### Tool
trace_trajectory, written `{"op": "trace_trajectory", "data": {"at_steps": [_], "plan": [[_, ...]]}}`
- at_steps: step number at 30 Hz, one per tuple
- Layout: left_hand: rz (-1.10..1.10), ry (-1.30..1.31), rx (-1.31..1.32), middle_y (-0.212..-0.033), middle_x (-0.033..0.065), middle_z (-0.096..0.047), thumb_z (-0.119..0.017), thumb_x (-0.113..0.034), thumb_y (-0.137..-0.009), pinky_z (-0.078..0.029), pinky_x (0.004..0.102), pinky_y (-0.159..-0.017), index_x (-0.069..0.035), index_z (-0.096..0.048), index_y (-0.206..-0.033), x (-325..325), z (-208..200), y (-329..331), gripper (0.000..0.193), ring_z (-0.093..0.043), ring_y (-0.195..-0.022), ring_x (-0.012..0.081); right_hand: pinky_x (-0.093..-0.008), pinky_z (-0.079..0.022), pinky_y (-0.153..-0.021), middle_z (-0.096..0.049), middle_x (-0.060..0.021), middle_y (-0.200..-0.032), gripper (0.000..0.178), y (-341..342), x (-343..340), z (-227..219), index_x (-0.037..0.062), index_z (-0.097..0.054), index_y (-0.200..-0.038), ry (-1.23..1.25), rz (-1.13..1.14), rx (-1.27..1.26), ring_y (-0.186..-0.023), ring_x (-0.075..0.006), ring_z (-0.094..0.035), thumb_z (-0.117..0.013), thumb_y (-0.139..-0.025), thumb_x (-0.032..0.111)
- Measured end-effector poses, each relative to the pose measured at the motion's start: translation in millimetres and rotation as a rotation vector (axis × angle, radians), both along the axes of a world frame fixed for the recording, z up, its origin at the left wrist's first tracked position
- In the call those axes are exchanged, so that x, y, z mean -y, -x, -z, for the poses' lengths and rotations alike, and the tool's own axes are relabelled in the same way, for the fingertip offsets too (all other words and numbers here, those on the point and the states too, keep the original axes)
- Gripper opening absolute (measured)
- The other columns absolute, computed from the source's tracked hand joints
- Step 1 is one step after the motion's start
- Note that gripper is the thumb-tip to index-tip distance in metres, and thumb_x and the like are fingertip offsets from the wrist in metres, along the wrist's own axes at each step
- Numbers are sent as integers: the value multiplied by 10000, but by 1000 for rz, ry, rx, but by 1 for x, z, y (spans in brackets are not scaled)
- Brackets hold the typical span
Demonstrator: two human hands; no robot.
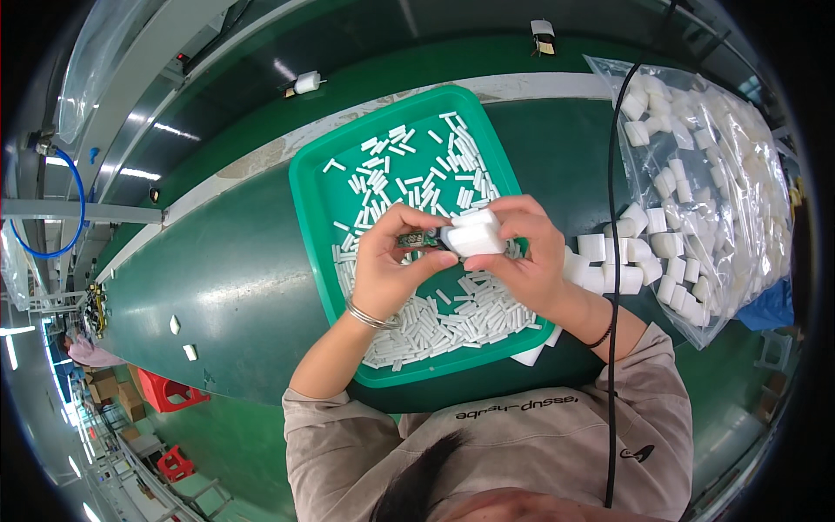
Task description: The person manually assembles small electronic components by inserting small white tubes onto metal pins on a circuit board assembly.
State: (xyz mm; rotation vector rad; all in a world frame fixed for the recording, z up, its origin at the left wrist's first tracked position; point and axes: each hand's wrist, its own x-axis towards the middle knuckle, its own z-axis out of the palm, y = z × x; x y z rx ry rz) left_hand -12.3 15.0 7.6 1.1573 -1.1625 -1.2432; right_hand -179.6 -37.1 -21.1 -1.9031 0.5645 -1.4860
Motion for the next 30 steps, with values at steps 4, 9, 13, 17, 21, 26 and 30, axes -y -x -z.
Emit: {"op": "trace_trajectory", "data": {"at_steps": [4,9,13,17,21,26,30], "plan": [[23,-52,26,-899,51,-545,-673,36,-656,-477,252,-728,-24,-513,-917,0,2,-1,312,-548,-839,122,-267,-450,-567,-577,-114,-858,399,4,2,-14,52,-501,-846,90,22,-110,-683,-208,-537,-762,-571,178],[-75,-13,-8,-924,57,-540,-663,49,-655,-490,255,-719,-20,-508,-915,2,2,3,311,-546,-847,129,-231,-471,-617,-593,-139,-896,265,3,-4,-3,22,-513,-825,-350,-122,97,-735,-155,-569,-709,-655,76],[-100,15,53,-916,67,-548,-657,72,-645,-494,258,-721,-5,-506,-902,2,2,2,308,-550,-835,132,-252,-488,-690,-598,-155,-892,193,4,-4,-3,-9,-507,-799,-601,-225,227,-819,-158,-588,-665,-687,-7],[-54,44,86,-904,61,-554,-662,87,-624,-485,241,-721,-5,-511,-891,2,3,-2,320,-549,-827,121,-264,-490,-694,-601,-153,-870,198,6,-2,0,-8,-502,-788,-510,-254,160,-824,-162,-590,-670,-684,-4],[-43,40,172,-848,46,-571,-684,30,-637,-470,239,-714,-21,-530,-912,2,0,-4,320,-560,-826,119,-257,-483,-702,-604,-143,-881,232,2,-4,-7,2,-491,-829,-534,-207,145,-846,-161,-585,-672,-684,7],[6,46,229,-922,33,-549,-674,-3,-659,-471,238,-721,-47,-569,-950,3,-11,-9,313,-556,-827,122,-239,-467,-714,-559,-108,-1053,475,3,-3,-5,12,-391,-1065,-545,-201,36,-900,-161,-562,-671,-680,11],[-265,56,24,-916,51,-549,-632,25,-682,-504,241,-600,-38,-566,-951,19,-10,-47,285,-567,-746,123,-247,-464,-725,-489,-118,-1150,435,1,0,-11,12,-401,-1088,-530,-147,103,-849,-141,-536,-607,-707,-26]]}}
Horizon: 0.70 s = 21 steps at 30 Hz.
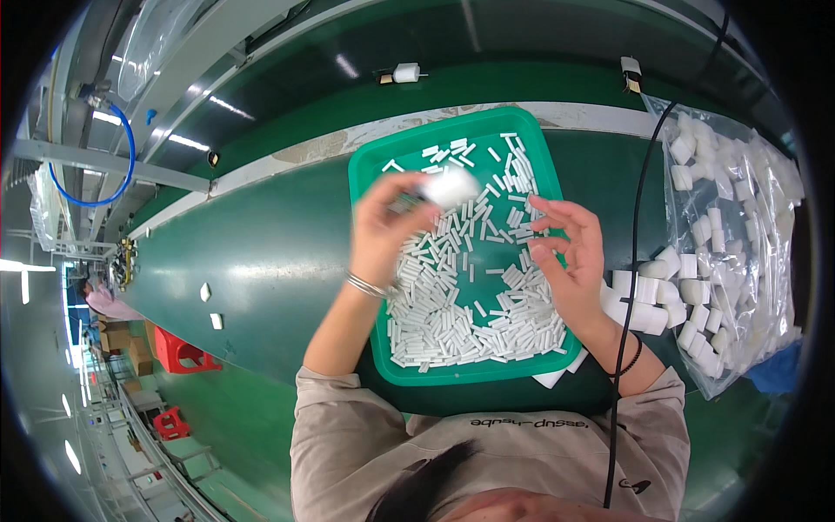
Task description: The person manually assembles small electronic components by inserting small white tubes onto metal pins on a circuit board assembly.
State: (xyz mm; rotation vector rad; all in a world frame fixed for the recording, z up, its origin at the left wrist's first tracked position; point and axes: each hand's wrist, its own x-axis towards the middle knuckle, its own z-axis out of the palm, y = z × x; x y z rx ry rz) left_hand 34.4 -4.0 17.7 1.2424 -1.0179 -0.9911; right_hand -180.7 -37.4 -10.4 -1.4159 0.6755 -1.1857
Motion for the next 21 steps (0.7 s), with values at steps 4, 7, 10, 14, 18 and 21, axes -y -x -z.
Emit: {"op": "trace_trajectory", "data": {"at_steps": [4,7,10,14,18,21], "plan": [[-496,-12,-59,-775,48,-569,-618,-145,-759,-415,198,-425,-58,-540,-972,35,21,-101,243,-533,-552,97,-246,-472,-703,-500,-98,-1124,376,0,2,-3,23,-442,-1070,-11,-4,-53,-837,-135,-520,-574,-722,-34],[-721,-162,-108,-676,14,-513,-632,-200,-758,-350,176,-372,-91,-539,-924,56,48,-189,220,-450,-466,70,-244,-484,-648,-501,-91,-1090,273,0,4,-5,40,-512,-989,26,-42,-126,-836,-149,-533,-561,-730,-32],[-696,-135,-467,-652,7,-496,-609,-186,-776,-355,170,-393,-96,-515,-921,52,67,-303,195,-465,-481,82,-241,-486,-648,-499,-97,-1086,216,-3,3,-5,42,-530,-928,142,-87,-172,-847,-163,-540,-559,-728,-36],[-864,70,-739,-1010,113,-471,-608,-271,-767,-480,358,-794,-51,-430,-1067,72,77,-317,413,-500,-951,265,-267,-470,-672,-515,-85,-1059,179,1,4,-1,45,-537,-887,115,-42,-234,-887,-201,-527,-568,-720,-10],[-985,213,-678,-1063,105,-434,-645,-294,-730,-455,423,-783,-103,-377,-1133,62,93,-339,520,-452,-978,297,-281,-454,-691,-520,-79,-1051,181,-2,3,-1,52,-539,-885,160,-43,-300,-892,-223,-518,-574,-714,6],[-1021,248,-426,-1042,109,-458,-650,-217,-721,-446,406,-697,-113,-358,-1159,77,98,-319,537,-465,-856,270,-286,-449,-687,-523,-81,-1047,177,-4,2,3,58,-542,-882,200,-23,-322,-890,-230,-515,-575,-714,14]]}}
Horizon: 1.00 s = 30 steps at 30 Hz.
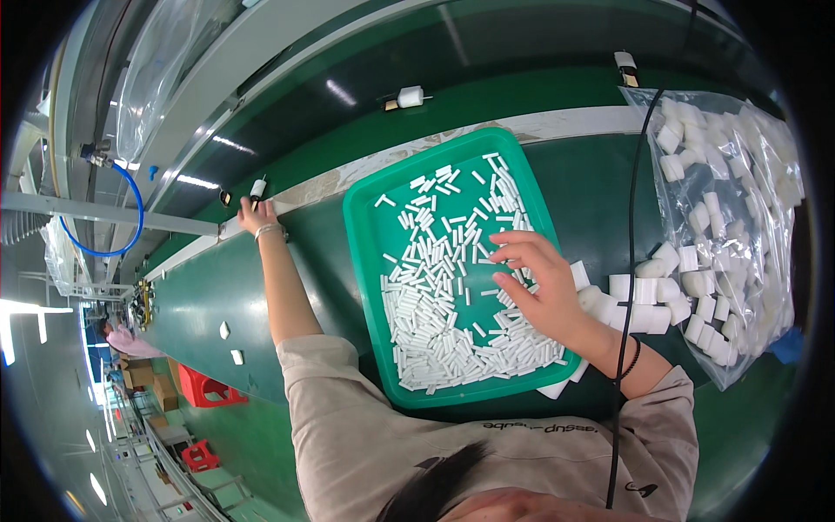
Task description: The person manually assembles small electronic components by inserting small white tubes onto metal pins on a circuit board assembly.
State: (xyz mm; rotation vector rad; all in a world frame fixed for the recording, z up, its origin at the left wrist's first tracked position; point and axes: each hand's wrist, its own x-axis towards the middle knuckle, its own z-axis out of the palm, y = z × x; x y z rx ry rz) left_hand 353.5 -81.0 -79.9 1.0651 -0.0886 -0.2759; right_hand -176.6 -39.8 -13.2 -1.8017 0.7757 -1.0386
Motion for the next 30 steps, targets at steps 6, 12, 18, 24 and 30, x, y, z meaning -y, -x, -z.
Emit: {"op": "trace_trajectory", "data": {"at_steps": [6,12,18,24,30], "plan": [[1,-1658,744,-1209,79,-449,-453,-487,-772,-297,479,-876,-149,-514,-1098,12,-28,49,473,-350,-1143,255,-306,-437,-712,-550,-64,-998,137,2,1,1,58,-554,-831,23,-14,-73,-884,-236,-521,-581,-703,19],[-11,-1813,753,-1343,41,-295,-340,-571,-780,-158,466,-977,-202,-421,-1233,7,-15,36,590,-221,-1232,275,-315,-429,-722,-564,-49,-953,132,-1,0,0,69,-553,-815,96,-62,-93,-872,-232,-518,-591,-693,35],[30,-1811,780,-1379,101,-210,-293,-572,-796,-115,445,-1012,-189,-359,-1276,6,-12,42,618,-165,-1267,291,-327,-370,-641,-493,-28,-904,516,-5,-5,0,89,-548,-998,434,-157,-401,-795,-194,-438,-712,-553,294],[-38,-1720,829,-1384,141,-168,-334,-556,-791,-130,396,-1023,-205,-383,-1261,0,-13,54,589,-170,-1267,284,-298,-365,-616,-462,-11,-779,337,-8,-15,15,97,-543,-865,515,-340,-551,-777,-168,-444,-675,-603,260],[-76,-1711,832,-1373,148,-199,-377,-544,-780,-181,367,-1013,-193,-398,-1250,-6,-12,52,587,-233,-1245,280,-267,-378,-604,-453,-2,-722,211,-9,-16,24,109,-504,-760,603,-360,-554,-752,-155,-454,-638,-648,229]]}}
